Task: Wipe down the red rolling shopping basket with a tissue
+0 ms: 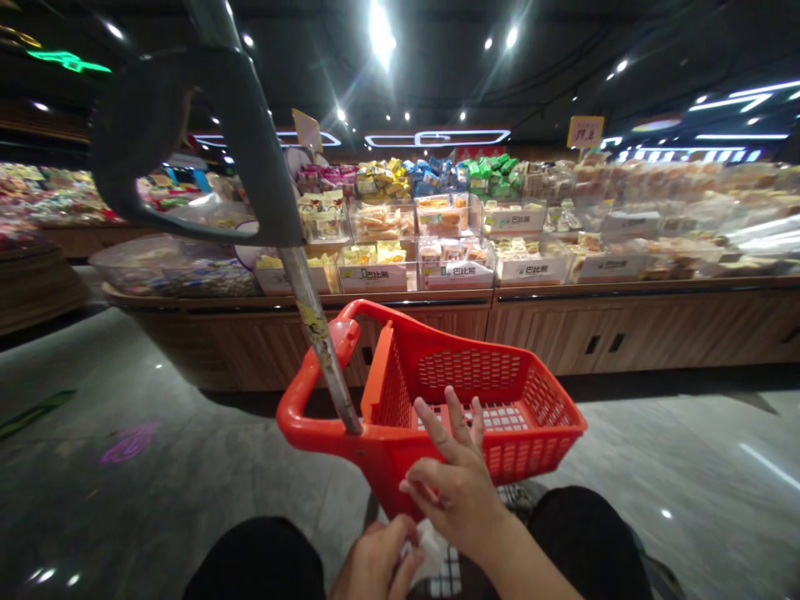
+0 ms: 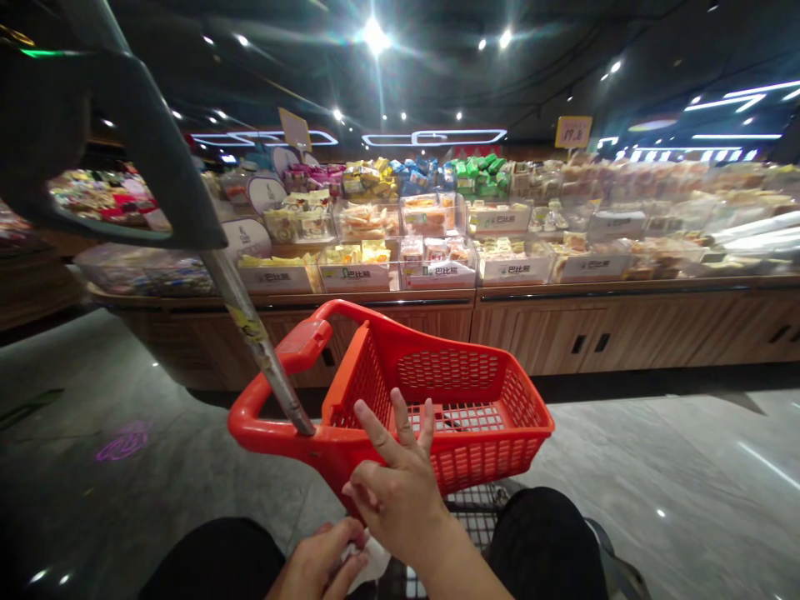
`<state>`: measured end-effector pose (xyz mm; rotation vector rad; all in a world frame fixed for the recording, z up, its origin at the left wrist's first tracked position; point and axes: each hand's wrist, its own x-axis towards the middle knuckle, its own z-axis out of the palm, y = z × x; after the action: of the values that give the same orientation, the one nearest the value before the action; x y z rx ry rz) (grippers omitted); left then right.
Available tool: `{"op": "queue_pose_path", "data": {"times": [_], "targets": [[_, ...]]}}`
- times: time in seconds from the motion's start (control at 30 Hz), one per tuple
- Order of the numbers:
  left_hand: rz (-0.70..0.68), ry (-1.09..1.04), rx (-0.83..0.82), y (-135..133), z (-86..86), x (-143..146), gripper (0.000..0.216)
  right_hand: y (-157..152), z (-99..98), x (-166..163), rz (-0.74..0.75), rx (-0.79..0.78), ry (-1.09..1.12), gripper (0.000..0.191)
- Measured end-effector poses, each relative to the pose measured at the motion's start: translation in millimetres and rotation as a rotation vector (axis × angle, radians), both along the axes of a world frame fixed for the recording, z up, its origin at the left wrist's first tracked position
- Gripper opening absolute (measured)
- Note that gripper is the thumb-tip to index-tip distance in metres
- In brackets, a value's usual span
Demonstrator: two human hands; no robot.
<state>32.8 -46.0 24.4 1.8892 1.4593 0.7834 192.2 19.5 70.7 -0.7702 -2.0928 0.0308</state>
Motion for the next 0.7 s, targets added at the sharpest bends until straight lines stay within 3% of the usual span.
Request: {"op": "queue_pose_path", "data": {"times": [0.1, 0.2, 0.3, 0.37, 0.53, 0.6, 0.7], "targets": [[0.014, -0.163, -0.044, 8.4, 3.8, -5.0, 0.025, -3.9, -8.2, 10.8, 0.116, -0.205, 0.145, 0.006], [-0.008, -0.380, -0.032, 17.3, 8.8, -7.8, 0.029, -14.4, -23.5, 25.7, 0.261, -0.479, 0.347, 0.033], [-0.012, -0.534, -0.119, 20.8, 14.5, -3.0, 0.032, -28.0, -42.4, 31.2, 0.339, -0.718, 0.498, 0.074], [-0.006, -0.560, -0.183, 20.3, 16.7, 2.2, 0.032, -34.9, -54.7, 27.8, 0.363, -0.880, 0.621, 0.086], [0.130, -0.402, -0.120, 18.9, 10.1, 4.1, 0.031, -38.6, -76.1, 22.2, 0.295, -1.197, 0.914, 0.052], [0.210, -0.368, -0.080, 19.5, 5.0, 1.5, 0.034, -38.1, -78.6, 26.0, 0.279, -1.249, 0.928, 0.040], [0.166, -0.492, -0.112, 20.8, -1.9, 2.3, 0.038, -38.6, -76.5, 31.0, 0.322, -1.294, 0.977, 0.038]]}}
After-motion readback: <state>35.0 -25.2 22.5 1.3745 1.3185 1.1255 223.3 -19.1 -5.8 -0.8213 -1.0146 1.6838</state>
